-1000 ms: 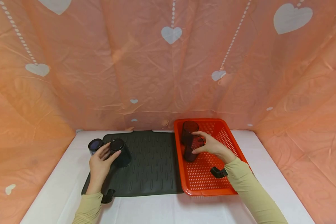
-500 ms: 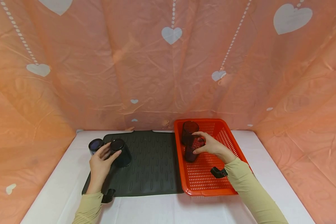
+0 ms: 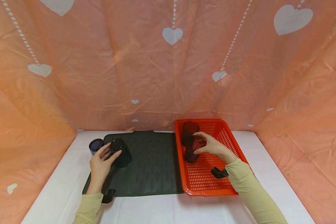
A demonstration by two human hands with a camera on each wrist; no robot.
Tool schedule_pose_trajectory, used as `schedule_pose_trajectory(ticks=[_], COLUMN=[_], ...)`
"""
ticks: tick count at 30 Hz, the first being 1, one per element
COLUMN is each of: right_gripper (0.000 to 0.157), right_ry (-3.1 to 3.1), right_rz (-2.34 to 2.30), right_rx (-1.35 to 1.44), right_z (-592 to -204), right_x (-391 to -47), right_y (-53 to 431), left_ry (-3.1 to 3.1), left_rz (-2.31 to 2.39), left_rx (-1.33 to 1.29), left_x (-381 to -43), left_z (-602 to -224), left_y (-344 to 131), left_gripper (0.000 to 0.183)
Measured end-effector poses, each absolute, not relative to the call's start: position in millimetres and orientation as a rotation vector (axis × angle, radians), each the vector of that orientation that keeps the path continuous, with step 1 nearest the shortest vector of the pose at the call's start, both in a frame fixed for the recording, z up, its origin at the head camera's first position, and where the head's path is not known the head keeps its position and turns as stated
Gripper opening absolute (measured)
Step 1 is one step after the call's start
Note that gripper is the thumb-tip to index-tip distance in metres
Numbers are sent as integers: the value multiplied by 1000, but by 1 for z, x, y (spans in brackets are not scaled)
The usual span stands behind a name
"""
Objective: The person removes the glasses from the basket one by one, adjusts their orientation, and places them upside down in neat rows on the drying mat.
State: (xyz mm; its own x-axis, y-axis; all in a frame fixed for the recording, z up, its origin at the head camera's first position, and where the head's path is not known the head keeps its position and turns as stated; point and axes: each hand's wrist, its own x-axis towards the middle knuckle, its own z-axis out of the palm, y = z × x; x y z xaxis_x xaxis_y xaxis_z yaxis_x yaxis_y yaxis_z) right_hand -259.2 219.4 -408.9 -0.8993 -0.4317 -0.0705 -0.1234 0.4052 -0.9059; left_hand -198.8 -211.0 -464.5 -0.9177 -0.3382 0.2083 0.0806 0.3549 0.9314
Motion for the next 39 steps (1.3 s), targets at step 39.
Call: schedule_pose_trajectory(ticks=[39], right_gripper=[72], right_ry=[2594], right_rz=[-1537], right_rx=[-168], right_z=[-410], right_x=[-257], right_y=[237], left_ry=[-2238], left_rz=[-1603], left_rx=[191], left_x=[-199], left_z=[-463], left_y=[-211], left_gripper=[60])
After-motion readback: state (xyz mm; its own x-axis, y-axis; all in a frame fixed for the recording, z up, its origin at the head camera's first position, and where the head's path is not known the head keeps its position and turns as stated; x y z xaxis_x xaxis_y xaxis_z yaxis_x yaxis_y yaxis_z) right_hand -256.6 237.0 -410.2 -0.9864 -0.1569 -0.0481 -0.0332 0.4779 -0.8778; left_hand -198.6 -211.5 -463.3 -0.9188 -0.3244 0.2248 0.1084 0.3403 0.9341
